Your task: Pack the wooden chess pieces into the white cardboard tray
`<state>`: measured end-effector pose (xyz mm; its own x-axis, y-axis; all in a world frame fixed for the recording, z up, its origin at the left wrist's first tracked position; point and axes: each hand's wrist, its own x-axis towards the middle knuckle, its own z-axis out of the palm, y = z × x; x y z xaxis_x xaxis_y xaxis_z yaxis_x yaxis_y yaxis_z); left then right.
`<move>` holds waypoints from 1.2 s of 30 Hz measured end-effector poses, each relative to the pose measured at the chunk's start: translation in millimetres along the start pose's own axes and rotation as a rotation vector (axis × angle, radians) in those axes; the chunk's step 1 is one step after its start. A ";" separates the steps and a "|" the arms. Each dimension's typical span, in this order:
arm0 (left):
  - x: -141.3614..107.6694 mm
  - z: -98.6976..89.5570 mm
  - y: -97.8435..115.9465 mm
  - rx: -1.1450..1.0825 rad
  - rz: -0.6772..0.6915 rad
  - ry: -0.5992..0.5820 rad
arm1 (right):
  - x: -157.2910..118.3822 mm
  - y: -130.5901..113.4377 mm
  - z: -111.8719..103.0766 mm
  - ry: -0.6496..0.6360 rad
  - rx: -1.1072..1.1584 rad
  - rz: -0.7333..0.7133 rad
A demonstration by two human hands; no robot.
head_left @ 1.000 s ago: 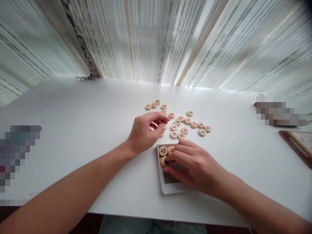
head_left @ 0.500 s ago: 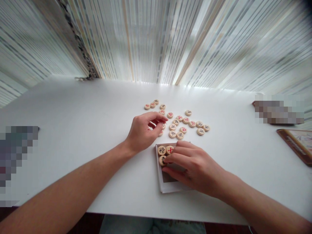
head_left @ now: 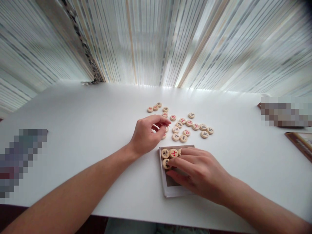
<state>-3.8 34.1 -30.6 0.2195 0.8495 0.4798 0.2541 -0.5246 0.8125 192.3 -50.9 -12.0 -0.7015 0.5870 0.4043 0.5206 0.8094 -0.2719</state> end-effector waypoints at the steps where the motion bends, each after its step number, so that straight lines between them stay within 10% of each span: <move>1: 0.1 -0.2 -0.2 0.001 0.002 -0.003 | 0.3 0.0 0.2 -0.001 -0.004 -0.001; 21: 1.1 -2.2 0.9 0.030 0.010 0.010 | 1.1 0.4 -5.8 0.057 0.005 -0.002; 36: 32.8 -42.2 -36.3 0.207 -0.078 0.236 | -1.5 104.4 -16.5 0.816 0.268 0.752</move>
<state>-45.6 83.3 -30.4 -0.0268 0.8646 0.5017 0.4535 -0.4368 0.7769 255.7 32.4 -26.5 0.3206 0.8163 0.4805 0.4852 0.2941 -0.8234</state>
